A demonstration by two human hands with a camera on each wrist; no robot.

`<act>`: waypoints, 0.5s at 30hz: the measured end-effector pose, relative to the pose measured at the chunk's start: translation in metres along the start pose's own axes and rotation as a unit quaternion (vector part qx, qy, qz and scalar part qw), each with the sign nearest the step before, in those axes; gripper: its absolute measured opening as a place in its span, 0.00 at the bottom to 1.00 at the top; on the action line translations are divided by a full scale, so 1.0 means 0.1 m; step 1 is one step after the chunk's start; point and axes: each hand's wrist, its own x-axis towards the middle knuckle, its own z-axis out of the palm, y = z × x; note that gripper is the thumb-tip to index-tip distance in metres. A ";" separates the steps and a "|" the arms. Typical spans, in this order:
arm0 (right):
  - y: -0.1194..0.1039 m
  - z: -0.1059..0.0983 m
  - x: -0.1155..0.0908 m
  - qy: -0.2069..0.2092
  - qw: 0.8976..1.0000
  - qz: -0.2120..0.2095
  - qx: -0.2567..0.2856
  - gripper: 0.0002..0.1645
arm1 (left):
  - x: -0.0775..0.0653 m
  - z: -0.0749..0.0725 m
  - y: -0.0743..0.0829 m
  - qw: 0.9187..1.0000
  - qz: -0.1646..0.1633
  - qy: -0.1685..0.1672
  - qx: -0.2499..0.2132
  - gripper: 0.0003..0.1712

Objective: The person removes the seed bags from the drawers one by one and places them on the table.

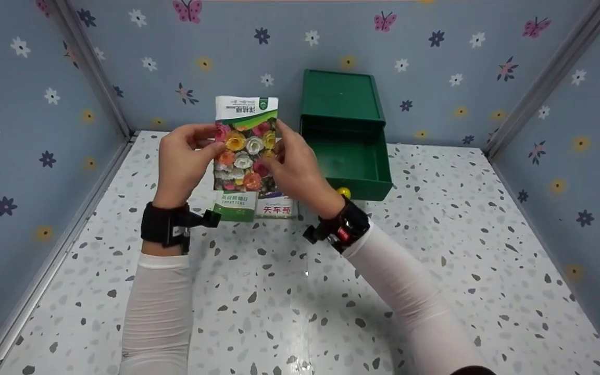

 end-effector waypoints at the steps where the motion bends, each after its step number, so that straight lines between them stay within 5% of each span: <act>1: -0.01 0.02 0.00 0.000 1.000 -0.003 -0.004 0.48 | 0.00 -0.02 -0.01 1.000 0.000 0.002 -0.003 0.19; 15: -0.08 0.27 0.06 0.002 0.999 -0.017 -0.041 0.49 | 0.03 -0.18 -0.14 0.999 -0.021 0.013 -0.028 0.19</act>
